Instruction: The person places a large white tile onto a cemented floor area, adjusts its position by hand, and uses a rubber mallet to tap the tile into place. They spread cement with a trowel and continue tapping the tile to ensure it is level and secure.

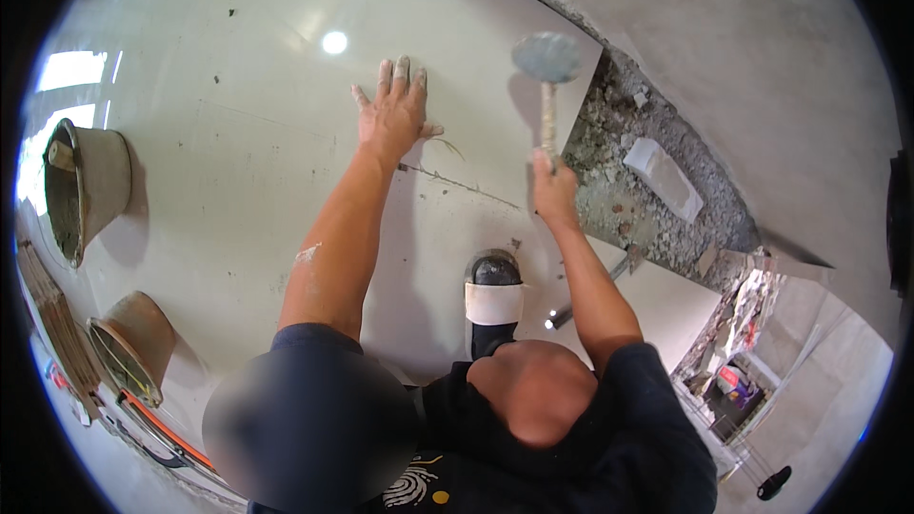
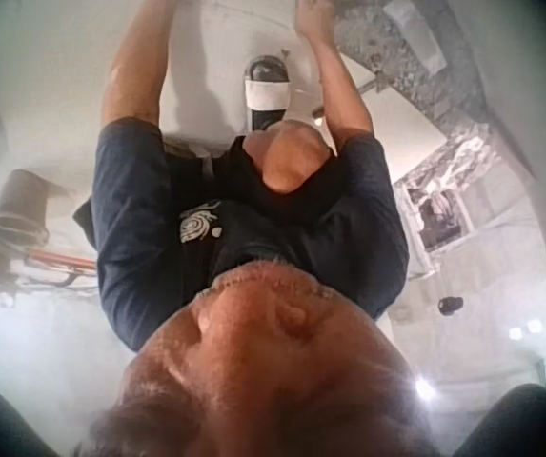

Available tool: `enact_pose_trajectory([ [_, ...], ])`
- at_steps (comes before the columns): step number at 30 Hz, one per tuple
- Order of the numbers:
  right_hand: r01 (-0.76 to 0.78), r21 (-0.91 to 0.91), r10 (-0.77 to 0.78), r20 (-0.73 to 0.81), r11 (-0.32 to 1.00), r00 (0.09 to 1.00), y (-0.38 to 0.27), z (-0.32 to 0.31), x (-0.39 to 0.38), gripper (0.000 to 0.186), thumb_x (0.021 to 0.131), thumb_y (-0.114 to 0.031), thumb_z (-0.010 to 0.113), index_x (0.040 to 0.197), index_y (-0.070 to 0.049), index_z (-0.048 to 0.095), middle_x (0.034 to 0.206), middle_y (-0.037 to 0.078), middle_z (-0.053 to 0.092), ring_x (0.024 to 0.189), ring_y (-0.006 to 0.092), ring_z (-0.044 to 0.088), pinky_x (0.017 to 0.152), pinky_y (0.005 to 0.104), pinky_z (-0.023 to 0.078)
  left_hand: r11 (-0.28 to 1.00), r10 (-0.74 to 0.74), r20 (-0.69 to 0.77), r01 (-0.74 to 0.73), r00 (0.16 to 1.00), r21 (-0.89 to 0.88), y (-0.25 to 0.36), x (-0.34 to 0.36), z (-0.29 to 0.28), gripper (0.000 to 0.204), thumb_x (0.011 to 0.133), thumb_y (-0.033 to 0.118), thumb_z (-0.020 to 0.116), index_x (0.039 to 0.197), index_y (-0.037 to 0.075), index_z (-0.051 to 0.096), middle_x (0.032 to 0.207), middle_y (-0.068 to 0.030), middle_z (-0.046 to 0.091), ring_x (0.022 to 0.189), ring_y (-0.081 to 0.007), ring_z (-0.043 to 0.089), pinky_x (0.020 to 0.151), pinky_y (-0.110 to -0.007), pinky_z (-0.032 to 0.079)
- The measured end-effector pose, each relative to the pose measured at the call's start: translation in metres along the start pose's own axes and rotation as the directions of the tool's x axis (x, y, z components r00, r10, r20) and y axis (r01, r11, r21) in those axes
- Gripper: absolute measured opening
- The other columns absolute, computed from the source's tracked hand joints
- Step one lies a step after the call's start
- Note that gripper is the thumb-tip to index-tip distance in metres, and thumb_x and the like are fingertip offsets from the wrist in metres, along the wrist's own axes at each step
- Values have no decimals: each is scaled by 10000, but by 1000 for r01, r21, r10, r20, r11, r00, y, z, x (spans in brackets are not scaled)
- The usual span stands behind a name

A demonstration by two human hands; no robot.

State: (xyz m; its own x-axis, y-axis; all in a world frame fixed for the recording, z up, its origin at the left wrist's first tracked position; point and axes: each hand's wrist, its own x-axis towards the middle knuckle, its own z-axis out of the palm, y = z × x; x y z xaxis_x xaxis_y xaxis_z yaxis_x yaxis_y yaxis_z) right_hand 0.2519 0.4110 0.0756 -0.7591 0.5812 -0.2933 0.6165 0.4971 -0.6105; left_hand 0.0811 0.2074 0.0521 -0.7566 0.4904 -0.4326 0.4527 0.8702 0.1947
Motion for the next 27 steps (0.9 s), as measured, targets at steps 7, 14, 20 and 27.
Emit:
enact_pose_trajectory([
  [7, 223, 612, -146, -174, 759, 974, 16, -18, -44, 464, 957, -419, 517, 987, 32, 622, 703, 168, 587, 622, 224, 594, 597, 386, 482, 979, -163, -16, 159, 987, -130, -31, -53, 21, 1127, 669, 640, 735, 1538, 217, 156, 1605, -104, 98, 1478, -336, 42, 1116, -686, 87],
  [14, 35, 173, -15, -113, 984, 993, 36, -15, -55, 484, 962, -407, 498, 966, 65, 603, 738, 183, 601, 727, 307, 587, 712, 429, 490, 977, -163, -11, 160, 987, -140, -37, -54, 31, 1183, 654, 669, 731, 1547, 217, 100, 1609, -119, 54, 1479, -348, -6, 1109, -693, 65],
  [20, 44, 448, -69, 38, 893, 997, 8, 17, -37, 484, 970, -423, 490, 941, 49, 590, 692, 104, 546, 664, 207, 550, 607, 366, 461, 978, -144, 26, 147, 989, -146, -42, -59, 23, 1186, 664, 737, 671, 1549, 208, 85, 1610, -120, 29, 1478, -343, -21, 1114, -688, 51],
  [27, 77, 523, -94, 7, 849, 996, -46, -1, -2, 451, 973, -453, 491, 929, -10, 564, 652, 20, 452, 569, 99, 476, 481, 251, 396, 962, -204, -48, 191, 978, -194, -57, -43, 8, 1058, 774, 764, 508, 1540, 137, 134, 1600, -145, 84, 1478, -341, 12, 1149, -625, 79],
])
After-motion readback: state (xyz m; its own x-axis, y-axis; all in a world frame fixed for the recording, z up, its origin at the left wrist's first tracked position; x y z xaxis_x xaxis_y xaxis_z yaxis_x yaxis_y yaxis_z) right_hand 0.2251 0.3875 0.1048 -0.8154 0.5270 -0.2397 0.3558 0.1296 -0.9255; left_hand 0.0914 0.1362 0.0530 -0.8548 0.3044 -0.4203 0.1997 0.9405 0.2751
